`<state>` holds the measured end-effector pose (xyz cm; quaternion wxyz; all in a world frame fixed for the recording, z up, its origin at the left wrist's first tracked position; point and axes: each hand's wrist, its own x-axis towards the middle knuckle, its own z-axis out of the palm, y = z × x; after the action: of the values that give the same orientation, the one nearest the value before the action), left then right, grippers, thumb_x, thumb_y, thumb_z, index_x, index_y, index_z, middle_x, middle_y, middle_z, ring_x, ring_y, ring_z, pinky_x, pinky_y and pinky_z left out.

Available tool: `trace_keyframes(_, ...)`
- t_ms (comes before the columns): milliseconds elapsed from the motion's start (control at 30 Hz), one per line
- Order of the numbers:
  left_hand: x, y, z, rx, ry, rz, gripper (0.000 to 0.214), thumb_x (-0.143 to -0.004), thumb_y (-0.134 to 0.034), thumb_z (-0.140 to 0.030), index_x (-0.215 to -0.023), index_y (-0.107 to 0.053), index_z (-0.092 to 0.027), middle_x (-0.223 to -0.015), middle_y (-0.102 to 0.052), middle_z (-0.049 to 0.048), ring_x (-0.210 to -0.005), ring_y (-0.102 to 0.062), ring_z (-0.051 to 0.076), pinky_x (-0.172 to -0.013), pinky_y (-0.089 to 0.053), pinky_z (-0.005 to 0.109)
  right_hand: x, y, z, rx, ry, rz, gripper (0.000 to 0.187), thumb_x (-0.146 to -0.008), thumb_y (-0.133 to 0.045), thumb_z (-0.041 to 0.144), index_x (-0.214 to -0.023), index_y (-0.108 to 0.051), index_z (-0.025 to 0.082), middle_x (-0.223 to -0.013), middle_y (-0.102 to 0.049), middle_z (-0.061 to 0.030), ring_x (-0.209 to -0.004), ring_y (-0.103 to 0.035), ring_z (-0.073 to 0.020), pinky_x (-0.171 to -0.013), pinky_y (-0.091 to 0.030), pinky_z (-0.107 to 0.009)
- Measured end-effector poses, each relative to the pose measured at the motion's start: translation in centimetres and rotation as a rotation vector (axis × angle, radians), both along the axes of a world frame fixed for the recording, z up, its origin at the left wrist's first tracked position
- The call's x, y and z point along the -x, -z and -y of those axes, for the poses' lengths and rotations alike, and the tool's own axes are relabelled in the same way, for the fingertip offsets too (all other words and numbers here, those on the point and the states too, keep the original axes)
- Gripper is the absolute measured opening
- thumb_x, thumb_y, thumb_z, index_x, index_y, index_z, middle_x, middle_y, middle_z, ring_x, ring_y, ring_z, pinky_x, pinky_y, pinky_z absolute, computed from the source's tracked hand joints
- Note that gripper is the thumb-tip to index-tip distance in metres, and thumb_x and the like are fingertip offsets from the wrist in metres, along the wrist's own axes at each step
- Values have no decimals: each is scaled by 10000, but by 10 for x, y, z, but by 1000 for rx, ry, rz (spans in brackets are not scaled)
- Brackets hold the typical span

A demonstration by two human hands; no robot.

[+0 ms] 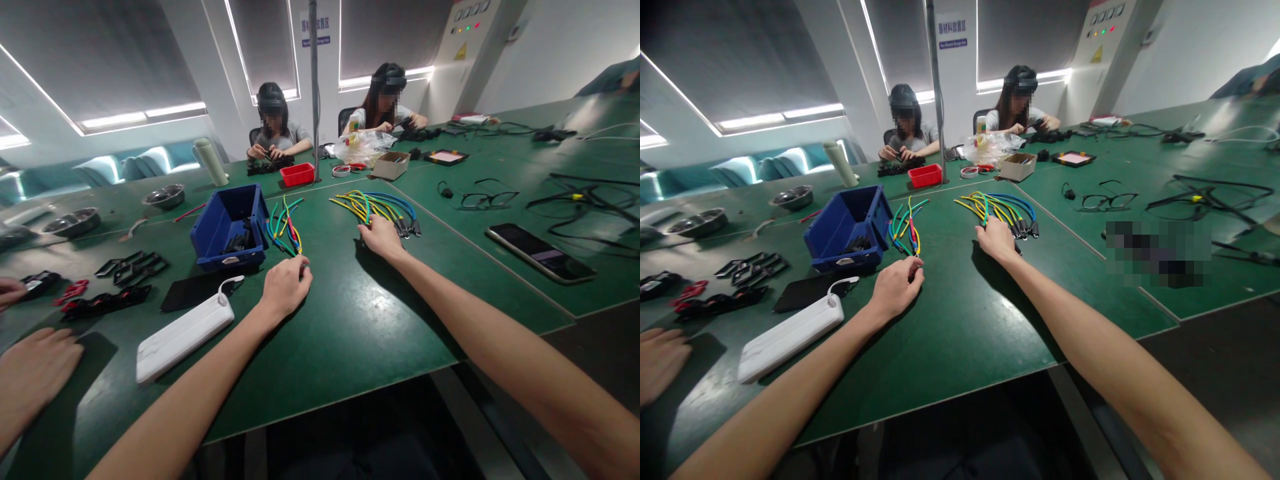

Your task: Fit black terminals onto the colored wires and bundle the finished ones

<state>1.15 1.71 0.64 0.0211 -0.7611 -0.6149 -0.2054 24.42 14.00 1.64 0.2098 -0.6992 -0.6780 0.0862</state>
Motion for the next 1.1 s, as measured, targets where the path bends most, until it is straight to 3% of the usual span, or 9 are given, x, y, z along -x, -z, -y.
trace_keyframes(667,2,-2,0,8,25,-4,192,-902,-452,-273,-984,-614,-207,-884,-690,52,-822,-645,192,-754,-476,297,-9,0,-5,30,19,62,317,-871,-500,395,-997,-658,151,-1027,-686,-167,-987,-636,-292,-801,-463,-343)
trace_keyframes(1100,2,-3,1,10,48,22,181,-901,-451,-262,-963,-612,-205,-899,-694,49,-824,-643,190,-767,-472,299,-12,1,-8,-15,2,57,272,-847,-484,272,-974,-672,121,-982,-699,-170,-937,-653,-287,-794,-466,-323)
